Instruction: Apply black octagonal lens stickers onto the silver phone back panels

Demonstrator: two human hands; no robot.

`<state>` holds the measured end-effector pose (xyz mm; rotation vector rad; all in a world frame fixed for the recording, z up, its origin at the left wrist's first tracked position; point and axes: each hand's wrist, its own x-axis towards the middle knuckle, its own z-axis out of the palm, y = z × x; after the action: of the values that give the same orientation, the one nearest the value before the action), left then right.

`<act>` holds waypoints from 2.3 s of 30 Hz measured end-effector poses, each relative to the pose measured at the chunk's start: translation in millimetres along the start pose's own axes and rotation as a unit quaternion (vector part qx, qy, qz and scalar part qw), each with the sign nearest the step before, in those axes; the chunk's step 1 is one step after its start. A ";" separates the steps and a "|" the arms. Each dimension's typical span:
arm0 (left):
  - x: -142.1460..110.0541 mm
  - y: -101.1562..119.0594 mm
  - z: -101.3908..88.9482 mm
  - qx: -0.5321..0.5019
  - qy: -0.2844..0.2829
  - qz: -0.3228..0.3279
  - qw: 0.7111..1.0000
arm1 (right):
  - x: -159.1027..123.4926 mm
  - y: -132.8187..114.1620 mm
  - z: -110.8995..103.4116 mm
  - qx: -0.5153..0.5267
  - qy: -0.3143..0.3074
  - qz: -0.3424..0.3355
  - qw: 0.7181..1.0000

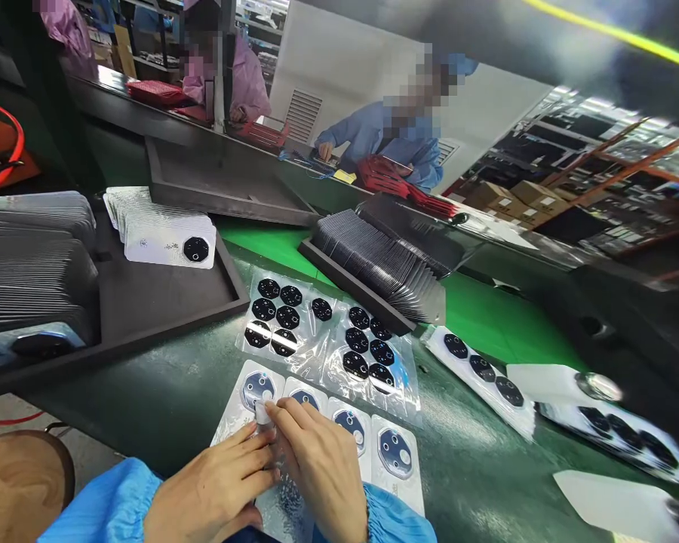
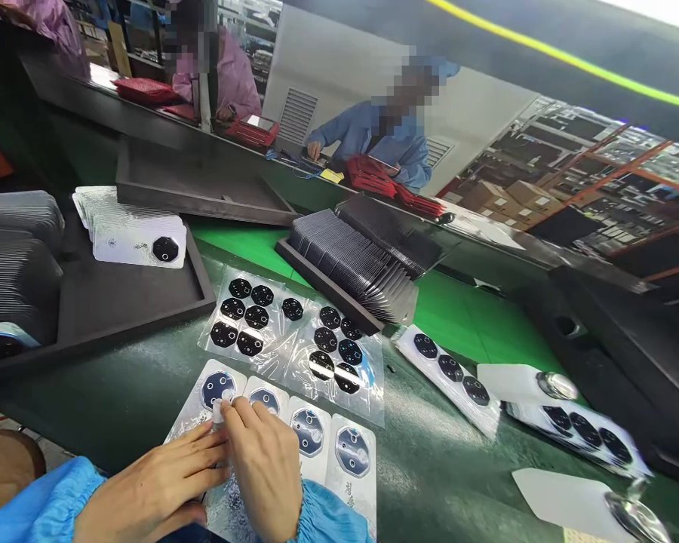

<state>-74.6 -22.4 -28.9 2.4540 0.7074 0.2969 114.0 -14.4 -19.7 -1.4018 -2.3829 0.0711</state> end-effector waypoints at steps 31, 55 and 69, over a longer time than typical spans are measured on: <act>3.4 1.1 -6.9 0.013 -0.049 -0.009 0.999 | -2.8 6.2 3.4 0.035 -0.009 0.030 0.999; 5.0 3.2 -8.9 -0.001 -0.040 -0.006 0.999 | 20.6 7.7 5.6 -0.004 -0.020 -0.013 1.000; 4.2 2.3 -9.9 -0.014 -0.031 -0.005 0.999 | 16.6 6.5 7.7 -0.010 -0.020 0.005 1.000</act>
<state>-73.6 -17.2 -19.3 2.4224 0.6836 0.2246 109.6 4.1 -23.5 -1.4357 -2.4152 0.0791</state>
